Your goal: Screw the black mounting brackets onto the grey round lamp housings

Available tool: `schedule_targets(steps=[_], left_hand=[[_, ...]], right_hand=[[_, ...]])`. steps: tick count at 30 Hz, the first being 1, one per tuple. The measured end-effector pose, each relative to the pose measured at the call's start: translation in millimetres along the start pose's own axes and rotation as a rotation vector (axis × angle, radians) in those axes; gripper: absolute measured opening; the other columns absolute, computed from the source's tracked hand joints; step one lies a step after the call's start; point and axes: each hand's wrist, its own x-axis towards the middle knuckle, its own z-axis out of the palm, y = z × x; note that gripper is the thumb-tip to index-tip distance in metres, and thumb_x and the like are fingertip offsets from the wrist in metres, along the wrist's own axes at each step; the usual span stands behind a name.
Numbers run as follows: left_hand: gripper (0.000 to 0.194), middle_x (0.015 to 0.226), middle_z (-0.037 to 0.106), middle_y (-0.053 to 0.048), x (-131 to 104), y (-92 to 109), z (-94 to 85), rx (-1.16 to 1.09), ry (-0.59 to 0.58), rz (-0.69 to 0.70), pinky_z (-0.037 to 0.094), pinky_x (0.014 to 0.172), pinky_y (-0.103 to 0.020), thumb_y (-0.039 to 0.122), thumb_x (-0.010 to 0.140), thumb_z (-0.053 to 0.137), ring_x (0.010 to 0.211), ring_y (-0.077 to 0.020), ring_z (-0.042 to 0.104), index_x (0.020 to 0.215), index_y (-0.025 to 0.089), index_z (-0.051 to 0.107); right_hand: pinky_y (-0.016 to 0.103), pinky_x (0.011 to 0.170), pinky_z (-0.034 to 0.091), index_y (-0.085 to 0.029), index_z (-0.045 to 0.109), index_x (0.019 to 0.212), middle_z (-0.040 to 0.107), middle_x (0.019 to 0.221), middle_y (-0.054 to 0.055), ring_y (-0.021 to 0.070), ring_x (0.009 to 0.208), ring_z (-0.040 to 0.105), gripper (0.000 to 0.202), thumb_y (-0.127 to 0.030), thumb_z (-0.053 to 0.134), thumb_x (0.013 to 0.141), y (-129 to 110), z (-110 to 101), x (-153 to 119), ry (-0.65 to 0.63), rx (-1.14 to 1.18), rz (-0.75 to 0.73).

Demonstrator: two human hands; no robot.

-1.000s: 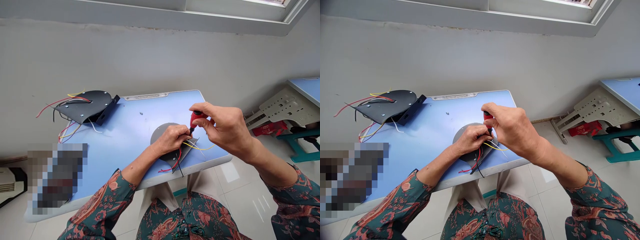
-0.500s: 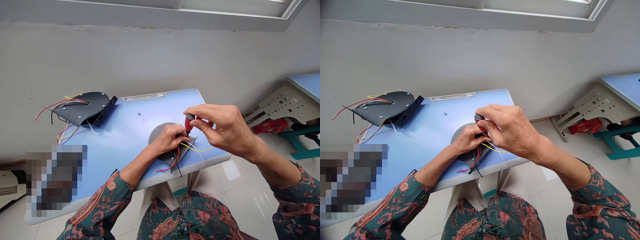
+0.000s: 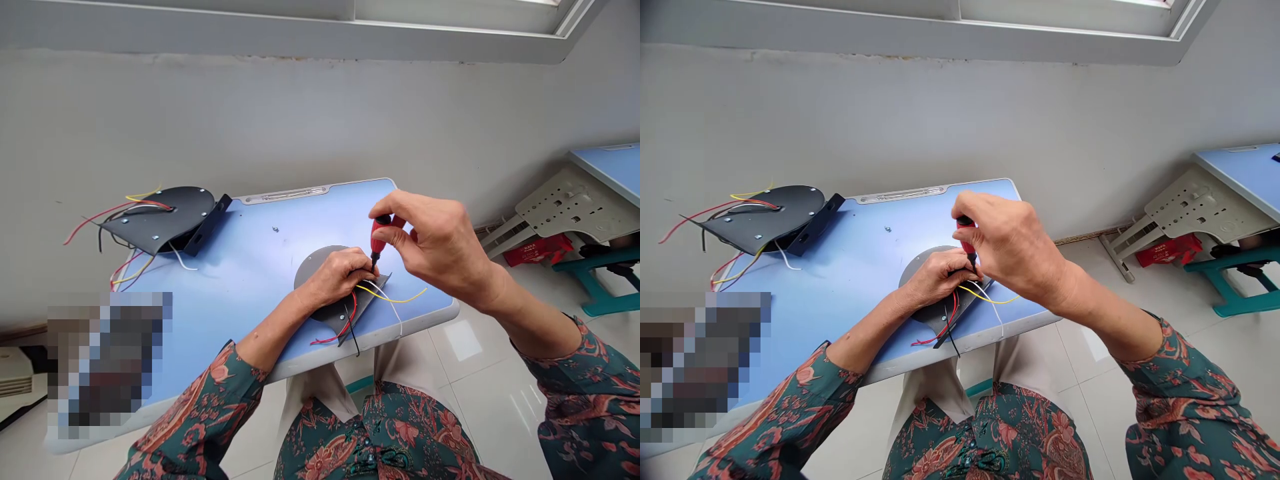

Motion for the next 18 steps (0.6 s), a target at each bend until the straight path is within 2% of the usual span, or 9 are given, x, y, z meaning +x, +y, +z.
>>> schedule_targets(steps=[3, 6, 8, 11, 14, 16, 18], left_hand=[[0.014, 0.082, 0.073, -0.003, -2, -2, 2.5, 0.055, 0.038, -0.04, 0.055, 0.071, -0.027, 0.021, 0.094, 0.065, 0.077, -0.0155, 0.067, 0.081, 0.018, 0.067], [0.02, 0.075, 0.069, -0.002, -4, -4, 5.1, 0.104, 0.075, -0.063, 0.052, 0.066, -0.027, 0.026, 0.094, 0.065, 0.07, -0.0147, 0.063, 0.076, 0.018, 0.064], [0.023, 0.074, 0.069, -0.003, -4, -4, 5.2, 0.113, 0.074, -0.02, 0.052, 0.066, -0.027, 0.026, 0.096, 0.063, 0.07, -0.0147, 0.063, 0.075, 0.018, 0.065], [0.023, 0.075, 0.07, -0.002, -1, -2, 3.5, 0.103, 0.084, 0.054, 0.052, 0.067, -0.026, 0.024, 0.098, 0.062, 0.07, -0.014, 0.064, 0.076, 0.018, 0.066], [0.021, 0.076, 0.072, -0.002, 1, 0, 1.8, 0.086, 0.096, 0.118, 0.053, 0.068, -0.025, 0.022, 0.098, 0.063, 0.07, -0.0136, 0.066, 0.077, 0.018, 0.067], [0.023, 0.076, 0.072, -0.002, 0, 1, 1.6, 0.082, 0.097, 0.133, 0.054, 0.068, -0.025, 0.02, 0.098, 0.061, 0.071, -0.0138, 0.066, 0.076, 0.018, 0.068], [0.024, 0.078, 0.072, -0.003, -1, 2, 1.9, 0.102, 0.086, 0.102, 0.055, 0.069, -0.026, 0.018, 0.098, 0.057, 0.072, -0.0146, 0.067, 0.079, 0.018, 0.071]], right_hand=[[0.028, 0.061, 0.039, -0.019, 0.064, 0.088, 0.063, 0.075, 0.0, 0.0126, 0.063, 0.051, 0.01, -0.027, 0.063, 0.095, -6, 12, -6, 0.084, -0.168, -0.016], [0.028, 0.06, 0.038, -0.019, 0.065, 0.09, 0.061, 0.075, 0.001, 0.0133, 0.063, 0.049, 0.015, -0.031, 0.06, 0.098, -11, 17, -9, 0.077, -0.231, -0.01], [0.027, 0.062, 0.041, -0.019, 0.066, 0.095, 0.066, 0.084, 0.002, 0.0125, 0.064, 0.052, 0.013, -0.028, 0.058, 0.099, -11, 13, -9, 0.044, -0.168, -0.006], [0.025, 0.066, 0.045, -0.018, 0.068, 0.107, 0.072, 0.096, 0.003, 0.0107, 0.068, 0.058, 0.014, -0.019, 0.057, 0.098, -6, 0, -5, -0.056, 0.075, -0.028], [0.023, 0.065, 0.045, -0.018, 0.069, 0.101, 0.073, 0.085, 0.0, 0.0098, 0.066, 0.06, 0.012, -0.017, 0.057, 0.099, 0, -4, -4, -0.119, 0.178, -0.019], [0.024, 0.062, 0.042, -0.018, 0.066, 0.092, 0.069, 0.078, -0.001, 0.0096, 0.062, 0.056, 0.012, -0.026, 0.06, 0.099, 0, 4, -7, -0.041, 0.083, 0.011], [0.025, 0.06, 0.038, -0.018, 0.062, 0.087, 0.065, 0.071, -0.001, 0.0102, 0.059, 0.052, 0.024, -0.038, 0.062, 0.099, -1, 15, -10, 0.06, -0.046, 0.029]])
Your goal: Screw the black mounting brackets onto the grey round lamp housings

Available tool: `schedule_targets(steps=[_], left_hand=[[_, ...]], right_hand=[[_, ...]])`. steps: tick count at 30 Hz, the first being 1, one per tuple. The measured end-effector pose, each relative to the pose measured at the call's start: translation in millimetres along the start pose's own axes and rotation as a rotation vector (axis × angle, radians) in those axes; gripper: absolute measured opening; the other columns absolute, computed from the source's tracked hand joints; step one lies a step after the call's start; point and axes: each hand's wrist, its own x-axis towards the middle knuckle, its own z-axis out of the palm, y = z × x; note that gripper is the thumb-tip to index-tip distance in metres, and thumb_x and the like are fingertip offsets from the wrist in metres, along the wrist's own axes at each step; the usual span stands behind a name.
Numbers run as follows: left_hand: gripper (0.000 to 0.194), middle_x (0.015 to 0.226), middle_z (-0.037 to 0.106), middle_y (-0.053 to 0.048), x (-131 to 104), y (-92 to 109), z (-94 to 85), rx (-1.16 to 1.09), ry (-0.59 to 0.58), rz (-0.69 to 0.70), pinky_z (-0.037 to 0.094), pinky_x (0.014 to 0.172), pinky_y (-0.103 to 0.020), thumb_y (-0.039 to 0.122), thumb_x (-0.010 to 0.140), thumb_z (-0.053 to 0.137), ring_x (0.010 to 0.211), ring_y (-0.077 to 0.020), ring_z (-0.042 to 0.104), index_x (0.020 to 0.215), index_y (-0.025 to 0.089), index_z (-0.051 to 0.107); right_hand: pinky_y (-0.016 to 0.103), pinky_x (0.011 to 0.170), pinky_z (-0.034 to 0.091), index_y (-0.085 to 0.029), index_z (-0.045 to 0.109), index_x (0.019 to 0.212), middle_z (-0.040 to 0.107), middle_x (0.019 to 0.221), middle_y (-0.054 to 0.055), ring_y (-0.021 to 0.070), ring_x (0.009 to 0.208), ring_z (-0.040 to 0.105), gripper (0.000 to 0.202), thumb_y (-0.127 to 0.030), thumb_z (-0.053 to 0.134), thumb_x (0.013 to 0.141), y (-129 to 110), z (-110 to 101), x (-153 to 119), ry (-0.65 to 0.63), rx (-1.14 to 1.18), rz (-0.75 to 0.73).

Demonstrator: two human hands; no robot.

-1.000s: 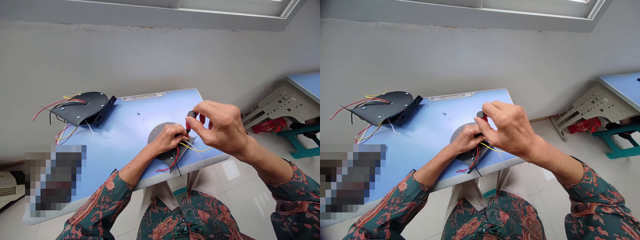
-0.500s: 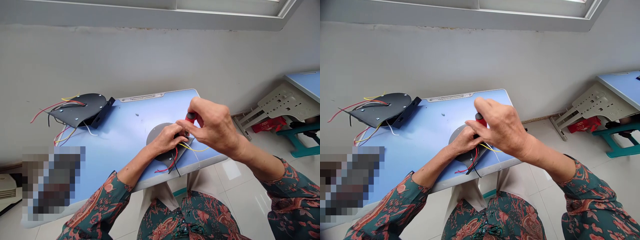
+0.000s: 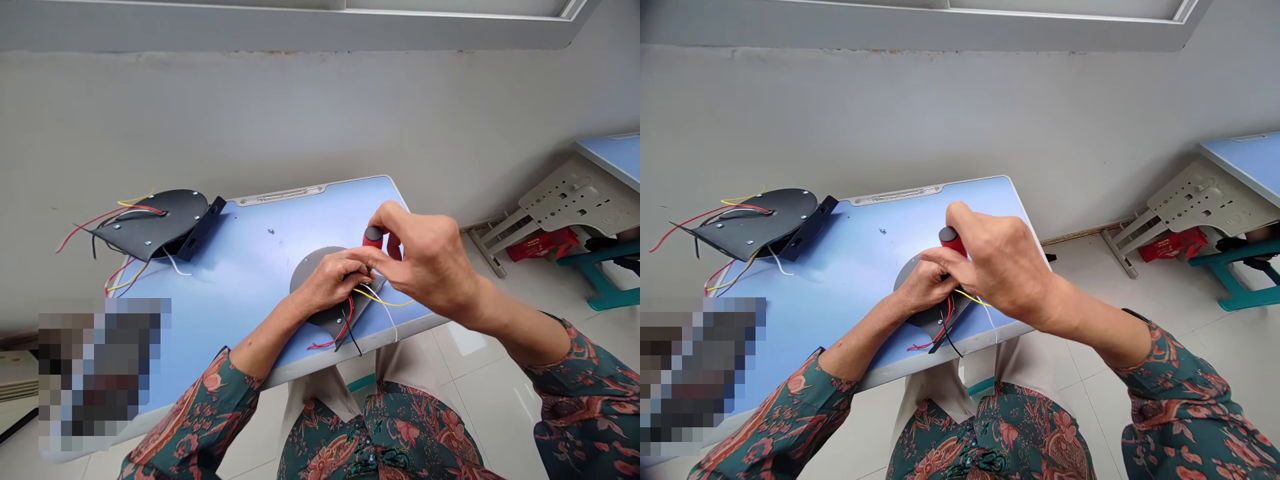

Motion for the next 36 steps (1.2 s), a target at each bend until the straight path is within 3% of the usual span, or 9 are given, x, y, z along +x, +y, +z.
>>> schedule_targets(steps=[3, 9, 17, 22, 24, 27, 30, 32, 36], left_hand=[[0.024, 0.077, 0.071, -0.004, -2, 0, 0.2, 0.053, -0.034, -0.055, 0.055, 0.068, -0.027, 0.018, 0.097, 0.054, 0.072, -0.0157, 0.066, 0.083, 0.017, 0.074], [0.026, 0.075, 0.07, -0.001, 2, -2, -1.4, -0.015, -0.034, 0.066, 0.053, 0.069, -0.024, 0.012, 0.098, 0.051, 0.072, -0.0131, 0.065, 0.079, 0.018, 0.068], [0.022, 0.074, 0.068, -0.002, -2, -4, 1.3, 0.055, -0.008, -0.011, 0.053, 0.068, -0.027, 0.023, 0.098, 0.059, 0.071, -0.0143, 0.063, 0.078, 0.017, 0.064], [0.017, 0.079, 0.072, -0.002, -1, -2, 1.2, -0.004, -0.036, -0.05, 0.055, 0.073, -0.028, 0.016, 0.096, 0.063, 0.075, -0.0146, 0.067, 0.079, 0.017, 0.066], [0.015, 0.08, 0.073, -0.001, 0, -2, 1.0, -0.018, -0.04, -0.051, 0.056, 0.074, -0.029, 0.015, 0.094, 0.066, 0.076, -0.015, 0.068, 0.08, 0.018, 0.066], [0.016, 0.08, 0.074, -0.001, 0, -2, 1.2, -0.039, -0.043, -0.018, 0.056, 0.073, -0.028, 0.011, 0.094, 0.064, 0.076, -0.0145, 0.069, 0.08, 0.018, 0.066], [0.019, 0.081, 0.074, -0.002, -1, -3, 1.6, -0.029, -0.06, -0.013, 0.056, 0.073, -0.027, 0.009, 0.095, 0.058, 0.077, -0.0145, 0.07, 0.081, 0.018, 0.066], [0.02, 0.082, 0.074, -0.003, -1, -4, 1.7, -0.025, -0.077, -0.039, 0.056, 0.075, -0.028, 0.009, 0.096, 0.057, 0.08, -0.0152, 0.07, 0.081, 0.018, 0.067], [0.018, 0.086, 0.075, -0.003, -2, -4, 2.5, -0.072, -0.095, -0.076, 0.057, 0.082, -0.031, 0.008, 0.095, 0.057, 0.084, -0.0165, 0.07, 0.086, 0.018, 0.069]], right_hand=[[0.027, 0.058, 0.036, -0.019, 0.061, 0.085, 0.061, 0.067, -0.002, 0.0111, 0.058, 0.05, 0.03, -0.045, 0.061, 0.099, 0, 8, -3, 0.054, -0.056, -0.02], [0.023, 0.065, 0.046, -0.018, 0.065, 0.1, 0.072, 0.088, 0.0, 0.0098, 0.069, 0.061, 0.008, -0.019, 0.058, 0.098, 3, -13, 1, -0.099, 0.221, -0.03], [0.025, 0.058, 0.041, -0.02, 0.06, 0.088, 0.06, 0.072, -0.003, 0.0109, 0.062, 0.053, 0.017, -0.034, 0.067, 0.095, 0, 7, -6, 0.089, 0.036, 0.036], [0.023, 0.063, 0.047, -0.018, 0.068, 0.104, 0.075, 0.096, 0.001, 0.01, 0.073, 0.063, 0.011, -0.019, 0.061, 0.096, 2, -9, 0, -0.098, 0.362, 0.062], [0.023, 0.064, 0.048, -0.018, 0.07, 0.101, 0.075, 0.094, 0.001, 0.0095, 0.072, 0.063, 0.013, -0.015, 0.058, 0.096, 2, -12, 2, -0.143, 0.402, 0.074], [0.024, 0.061, 0.046, -0.018, 0.066, 0.087, 0.07, 0.077, -0.002, 0.0085, 0.06, 0.054, 0.006, -0.021, 0.068, 0.092, 2, -3, 1, 0.005, 0.265, 0.107], [0.025, 0.057, 0.043, -0.019, 0.06, 0.082, 0.062, 0.068, -0.004, 0.008, 0.053, 0.046, 0.019, -0.03, 0.074, 0.088, 2, 9, -1, 0.146, 0.139, 0.124], [0.025, 0.058, 0.045, -0.019, 0.062, 0.088, 0.067, 0.074, -0.002, 0.0083, 0.056, 0.05, 0.015, -0.03, 0.072, 0.089, 2, 8, -1, 0.092, 0.189, 0.127], [0.021, 0.058, 0.048, -0.019, 0.068, 0.107, 0.076, 0.098, 0.002, 0.0099, 0.071, 0.064, 0.014, -0.02, 0.059, 0.097, 4, -7, 1, -0.164, 0.419, 0.126]])
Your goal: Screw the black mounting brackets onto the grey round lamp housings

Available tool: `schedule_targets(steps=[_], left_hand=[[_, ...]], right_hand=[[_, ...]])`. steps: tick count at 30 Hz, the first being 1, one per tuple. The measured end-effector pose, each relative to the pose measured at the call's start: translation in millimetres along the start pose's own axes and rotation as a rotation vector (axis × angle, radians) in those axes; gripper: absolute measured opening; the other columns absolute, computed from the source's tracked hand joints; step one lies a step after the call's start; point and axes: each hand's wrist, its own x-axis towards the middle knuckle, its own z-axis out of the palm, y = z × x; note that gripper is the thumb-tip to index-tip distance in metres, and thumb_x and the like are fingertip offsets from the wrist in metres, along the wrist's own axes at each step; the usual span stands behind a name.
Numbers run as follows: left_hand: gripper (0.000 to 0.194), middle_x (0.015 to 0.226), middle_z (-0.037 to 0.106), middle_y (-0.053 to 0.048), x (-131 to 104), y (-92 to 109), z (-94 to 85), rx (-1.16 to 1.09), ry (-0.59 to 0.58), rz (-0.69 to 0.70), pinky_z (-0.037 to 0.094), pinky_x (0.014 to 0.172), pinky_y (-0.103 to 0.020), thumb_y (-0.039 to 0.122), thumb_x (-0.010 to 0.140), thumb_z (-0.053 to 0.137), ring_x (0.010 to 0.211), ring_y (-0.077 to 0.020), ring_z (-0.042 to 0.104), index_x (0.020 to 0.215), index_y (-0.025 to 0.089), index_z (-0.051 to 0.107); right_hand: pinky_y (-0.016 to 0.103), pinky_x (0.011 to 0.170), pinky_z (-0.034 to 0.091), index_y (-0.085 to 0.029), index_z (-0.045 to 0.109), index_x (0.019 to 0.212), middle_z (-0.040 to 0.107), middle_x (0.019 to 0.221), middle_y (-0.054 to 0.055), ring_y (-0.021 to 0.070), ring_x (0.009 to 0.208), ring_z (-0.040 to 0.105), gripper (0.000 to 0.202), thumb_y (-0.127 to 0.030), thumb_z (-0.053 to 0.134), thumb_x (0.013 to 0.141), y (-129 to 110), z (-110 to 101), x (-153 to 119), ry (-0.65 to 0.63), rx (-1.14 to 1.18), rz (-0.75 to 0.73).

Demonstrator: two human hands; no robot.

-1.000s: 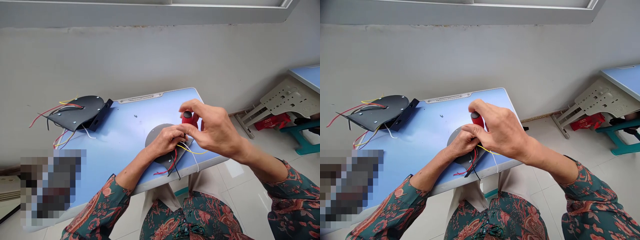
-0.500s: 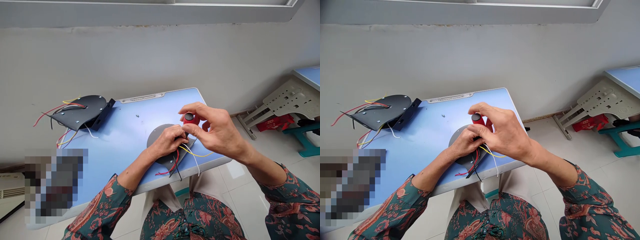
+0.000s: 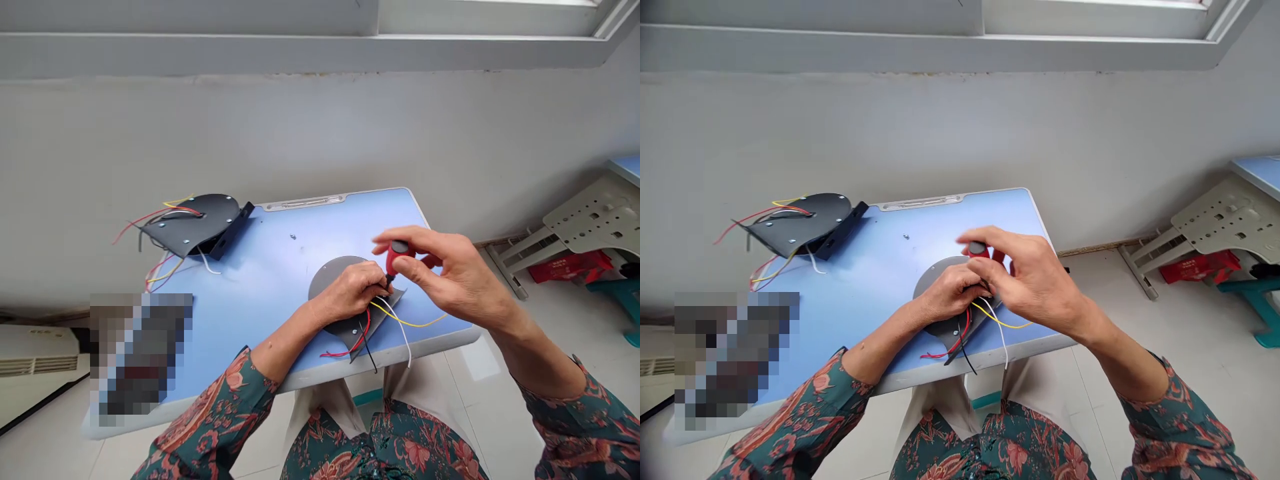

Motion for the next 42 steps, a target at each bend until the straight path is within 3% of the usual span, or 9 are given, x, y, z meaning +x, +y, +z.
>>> schedule_targets(steps=[3, 9, 20, 26, 29, 35, 38, 40, 42], left_hand=[[0.018, 0.088, 0.076, -0.004, 1, 0, 1.2, -0.031, -0.065, -0.027, 0.056, 0.09, -0.033, 0.007, 0.095, 0.056, 0.087, -0.0166, 0.071, 0.086, 0.017, 0.069], [0.016, 0.101, 0.075, -0.007, 5, 1, 0.4, 0.042, -0.191, -0.107, 0.053, 0.098, -0.034, 0.007, 0.096, 0.056, 0.105, -0.02, 0.068, 0.095, 0.018, 0.068], [0.006, 0.097, 0.072, -0.008, 10, 2, 2.1, 0.09, -0.176, -0.106, 0.051, 0.091, -0.032, 0.021, 0.097, 0.068, 0.096, -0.0198, 0.066, 0.096, 0.017, 0.064], [0.01, 0.092, 0.073, -0.006, 12, -5, 6.0, 0.018, -0.149, -0.141, 0.052, 0.084, -0.028, 0.017, 0.094, 0.071, 0.089, -0.0175, 0.068, 0.085, 0.015, 0.067], [0.012, 0.086, 0.072, -0.004, 13, -5, 4.4, -0.009, -0.163, -0.154, 0.051, 0.079, -0.026, 0.016, 0.092, 0.073, 0.084, -0.0163, 0.067, 0.082, 0.015, 0.067], [0.005, 0.092, 0.073, -0.005, 11, -4, 0.0, -0.058, -0.166, -0.155, 0.051, 0.085, -0.027, 0.014, 0.092, 0.072, 0.09, -0.0173, 0.067, 0.089, 0.015, 0.069], [0.013, 0.089, 0.073, -0.003, 11, 1, -3.8, -0.177, -0.168, -0.19, 0.05, 0.078, -0.026, 0.022, 0.087, 0.08, 0.084, -0.016, 0.067, 0.093, 0.016, 0.07], [0.015, 0.09, 0.074, -0.003, 12, 3, -9.9, -0.289, -0.109, -0.236, 0.051, 0.077, -0.025, 0.024, 0.087, 0.079, 0.084, -0.0153, 0.068, 0.099, 0.017, 0.072], [0.012, 0.093, 0.077, -0.004, 14, 0, -22.2, -0.354, 0.081, -0.299, 0.053, 0.081, -0.025, 0.022, 0.093, 0.069, 0.087, -0.0152, 0.07, 0.102, 0.017, 0.073]], right_hand=[[0.02, 0.054, 0.046, -0.02, 0.069, 0.098, 0.074, 0.085, 0.0, 0.0093, 0.066, 0.063, 0.011, -0.02, 0.058, 0.098, 3, 0, -3, 0.01, -0.031, -0.004], [0.022, 0.048, 0.041, -0.024, 0.05, 0.079, 0.057, 0.06, -0.006, 0.0082, 0.046, 0.047, 0.024, -0.032, 0.069, 0.093, 15, 34, -6, 0.474, -0.395, -0.122], [0.024, 0.044, 0.033, -0.025, 0.043, 0.075, 0.049, 0.051, -0.007, 0.01, 0.041, 0.04, 0.039, -0.05, 0.065, 0.095, 20, 47, -4, 0.643, -0.652, -0.09], [0.023, 0.05, 0.046, -0.022, 0.066, 0.104, 0.074, 0.08, 0.0, 0.0099, 0.048, 0.057, 0.019, -0.039, 0.06, 0.099, 17, 35, -8, 0.312, -0.283, -0.073], [0.024, 0.049, 0.047, -0.023, 0.069, 0.095, 0.076, 0.082, 0.001, 0.0116, 0.053, 0.063, 0.017, -0.038, 0.061, 0.098, 15, 30, -6, 0.238, -0.189, -0.014], [0.025, 0.044, 0.04, -0.022, 0.062, 0.086, 0.064, 0.06, -0.004, 0.0099, 0.042, 0.05, 0.025, -0.046, 0.065, 0.094, 20, 42, -1, 0.404, -0.312, -0.028], [0.025, 0.046, 0.043, -0.022, 0.064, 0.088, 0.071, 0.069, 0.0, 0.0112, 0.048, 0.057, 0.021, -0.042, 0.068, 0.093, 19, 38, 0, 0.408, -0.1, 0.012], [0.025, 0.044, 0.042, -0.022, 0.065, 0.092, 0.072, 0.073, 0.001, 0.0113, 0.049, 0.056, 0.02, -0.041, 0.069, 0.093, 17, 32, 6, 0.559, 0.128, 0.028], [0.024, 0.039, 0.034, -0.021, 0.063, 0.092, 0.07, 0.07, 0.001, 0.0109, 0.047, 0.052, 0.021, -0.041, 0.069, 0.093, 17, 26, 17, 0.748, 0.333, 0.016]])
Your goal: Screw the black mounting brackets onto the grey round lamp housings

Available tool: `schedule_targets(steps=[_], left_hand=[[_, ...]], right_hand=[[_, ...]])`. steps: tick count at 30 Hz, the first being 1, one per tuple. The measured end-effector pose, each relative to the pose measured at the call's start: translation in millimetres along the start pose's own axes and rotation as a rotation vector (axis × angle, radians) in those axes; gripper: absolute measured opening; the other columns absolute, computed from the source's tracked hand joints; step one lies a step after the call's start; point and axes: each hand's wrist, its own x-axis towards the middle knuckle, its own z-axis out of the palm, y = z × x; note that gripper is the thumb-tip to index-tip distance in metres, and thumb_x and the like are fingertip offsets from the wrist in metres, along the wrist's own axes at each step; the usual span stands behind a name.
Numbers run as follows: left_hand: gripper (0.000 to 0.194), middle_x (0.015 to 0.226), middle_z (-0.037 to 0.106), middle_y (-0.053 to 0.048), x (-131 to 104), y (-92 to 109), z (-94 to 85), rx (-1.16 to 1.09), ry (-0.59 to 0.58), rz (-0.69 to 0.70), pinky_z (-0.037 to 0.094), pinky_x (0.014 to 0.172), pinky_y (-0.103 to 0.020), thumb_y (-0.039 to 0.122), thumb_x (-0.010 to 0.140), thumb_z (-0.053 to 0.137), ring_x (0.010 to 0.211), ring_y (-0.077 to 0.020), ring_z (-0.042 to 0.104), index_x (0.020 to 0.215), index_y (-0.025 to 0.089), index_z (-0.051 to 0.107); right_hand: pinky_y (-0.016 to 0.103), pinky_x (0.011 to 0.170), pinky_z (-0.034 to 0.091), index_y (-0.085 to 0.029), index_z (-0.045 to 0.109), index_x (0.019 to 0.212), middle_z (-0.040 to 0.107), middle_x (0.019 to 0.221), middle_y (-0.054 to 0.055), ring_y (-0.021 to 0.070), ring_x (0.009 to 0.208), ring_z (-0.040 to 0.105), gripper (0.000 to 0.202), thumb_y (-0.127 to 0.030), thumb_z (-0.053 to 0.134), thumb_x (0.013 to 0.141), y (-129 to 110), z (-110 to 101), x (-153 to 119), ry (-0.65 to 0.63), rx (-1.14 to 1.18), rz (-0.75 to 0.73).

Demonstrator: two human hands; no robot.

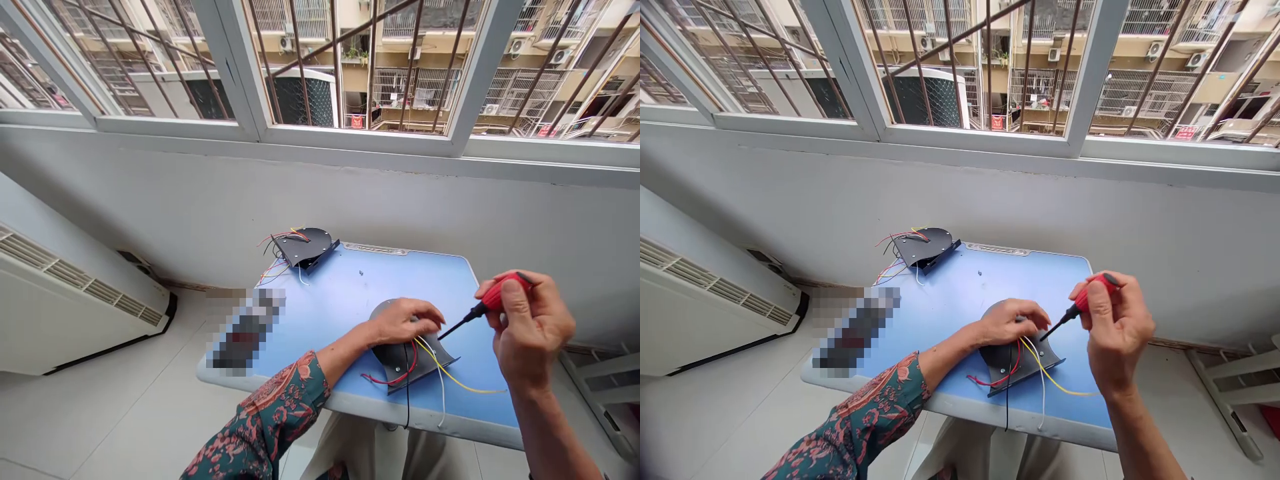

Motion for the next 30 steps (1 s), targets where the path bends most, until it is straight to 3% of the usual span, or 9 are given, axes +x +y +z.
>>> schedule_targets(steps=[2, 4, 6, 7, 10, 16, 24, 30], left_hand=[[0.015, 0.095, 0.077, -0.006, 2, -2, -22.1, 0.007, 0.32, -0.047, 0.055, 0.084, -0.027, 0.02, 0.095, 0.061, 0.088, -0.0155, 0.071, 0.101, 0.015, 0.073], [0.012, 0.096, 0.078, -0.006, 1, -8, -51.5, 0.147, 0.658, -0.155, 0.056, 0.084, -0.029, 0.018, 0.092, 0.063, 0.087, -0.016, 0.071, 0.099, 0.015, 0.073], [0.013, 0.1, 0.079, -0.005, -4, -16, -80.7, 0.397, 0.879, -0.338, 0.055, 0.09, -0.031, 0.013, 0.092, 0.062, 0.089, -0.0165, 0.071, 0.097, 0.018, 0.073], [0.014, 0.102, 0.079, -0.006, -8, -20, -92.6, 0.526, 0.908, -0.442, 0.054, 0.091, -0.031, 0.012, 0.092, 0.061, 0.091, -0.0173, 0.071, 0.097, 0.018, 0.073], [0.015, 0.107, 0.078, -0.007, -18, -31, -111.8, 0.709, 0.876, -0.588, 0.052, 0.092, -0.032, 0.011, 0.093, 0.063, 0.098, -0.0196, 0.072, 0.1, 0.018, 0.074], [0.014, 0.103, 0.078, -0.006, -21, -45, -107.4, 0.788, 0.758, -0.653, 0.05, 0.086, -0.03, 0.014, 0.092, 0.067, 0.096, -0.0202, 0.07, 0.099, 0.02, 0.077], [0.013, 0.104, 0.075, -0.007, -19, -51, -106.3, 0.876, 0.685, -0.645, 0.049, 0.086, -0.03, 0.013, 0.092, 0.066, 0.097, -0.0208, 0.068, 0.095, 0.02, 0.077], [0.019, 0.1, 0.074, -0.01, -20, -51, -104.0, 0.903, 0.694, -0.604, 0.049, 0.083, -0.031, 0.007, 0.092, 0.06, 0.095, -0.0222, 0.069, 0.088, 0.017, 0.075]], right_hand=[[0.023, 0.036, 0.028, -0.021, 0.061, 0.089, 0.067, 0.065, -0.001, 0.0098, 0.043, 0.047, 0.022, -0.042, 0.069, 0.092, 6, 7, 14, 0.095, 0.116, 0.022], [0.023, 0.035, 0.027, -0.021, 0.058, 0.088, 0.067, 0.065, -0.001, 0.0082, 0.04, 0.043, 0.024, -0.043, 0.068, 0.091, 18, 13, 27, 0.107, 0.159, 0.075], [0.022, 0.036, 0.027, -0.021, 0.057, 0.088, 0.068, 0.065, -0.002, 0.0077, 0.039, 0.044, 0.027, -0.045, 0.068, 0.09, 33, 18, 35, 0.123, 0.174, 0.135], [0.022, 0.036, 0.027, -0.021, 0.057, 0.087, 0.068, 0.065, -0.002, 0.0079, 0.04, 0.045, 0.028, -0.046, 0.068, 0.089, 40, 18, 37, 0.138, 0.179, 0.159], [0.021, 0.035, 0.028, -0.02, 0.058, 0.087, 0.067, 0.063, -0.002, 0.0079, 0.04, 0.045, 0.027, -0.044, 0.07, 0.087, 55, 16, 35, 0.162, 0.199, 0.194], [0.022, 0.036, 0.029, -0.02, 0.058, 0.088, 0.067, 0.064, -0.003, 0.0071, 0.039, 0.043, 0.025, -0.043, 0.068, 0.088, 56, 10, 26, 0.132, 0.172, 0.178], [0.024, 0.04, 0.035, -0.02, 0.058, 0.091, 0.068, 0.067, -0.003, 0.008, 0.041, 0.044, 0.023, -0.041, 0.066, 0.093, 57, 12, 20, 0.07, 0.064, 0.068], [0.026, 0.053, 0.047, -0.021, 0.058, 0.096, 0.07, 0.071, -0.001, 0.0124, 0.054, 0.062, 0.018, -0.038, 0.063, 0.095, 66, 10, 15, 0.007, -0.159, -0.099]])
